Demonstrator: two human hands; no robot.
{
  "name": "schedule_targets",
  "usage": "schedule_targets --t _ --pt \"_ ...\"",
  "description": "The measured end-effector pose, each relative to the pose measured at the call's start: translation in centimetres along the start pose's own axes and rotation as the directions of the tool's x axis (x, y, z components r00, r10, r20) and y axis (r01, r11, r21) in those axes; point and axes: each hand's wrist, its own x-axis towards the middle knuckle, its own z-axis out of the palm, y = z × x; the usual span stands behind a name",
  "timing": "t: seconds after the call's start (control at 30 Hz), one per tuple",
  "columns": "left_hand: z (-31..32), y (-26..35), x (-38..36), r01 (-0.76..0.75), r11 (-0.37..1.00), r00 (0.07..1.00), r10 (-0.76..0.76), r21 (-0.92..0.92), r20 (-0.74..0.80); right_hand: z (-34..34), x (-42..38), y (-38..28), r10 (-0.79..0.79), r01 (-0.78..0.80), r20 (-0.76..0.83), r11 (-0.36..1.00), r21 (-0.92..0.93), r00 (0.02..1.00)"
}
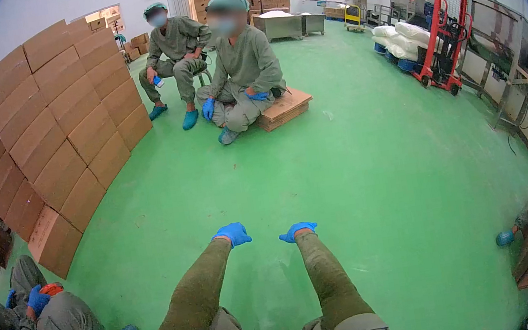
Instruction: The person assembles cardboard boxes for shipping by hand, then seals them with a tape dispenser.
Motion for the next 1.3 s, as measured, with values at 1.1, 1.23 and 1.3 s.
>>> schedule_targets --t 1.1,1.23,1.3 --pt "-23.9 19.3 -36.4 -0.823 -0.474 -0.41 0.111 0.314 -0.906 2.6 5.5 0.1 -0.036 0.039 -0.062 0.998 0.042 0.997" --pt "-23.8 19.3 -36.1 -0.819 -0.497 -0.395 0.124 0.287 -0.91 2.3 5.5 0.4 -0.037 0.039 -0.056 0.998 0.045 0.998" --pt "-24.0 19.3 -36.0 -0.816 -0.509 -0.389 0.133 0.274 -0.911 2.4 5.2 0.5 -0.036 0.038 -0.053 0.998 0.048 0.998"
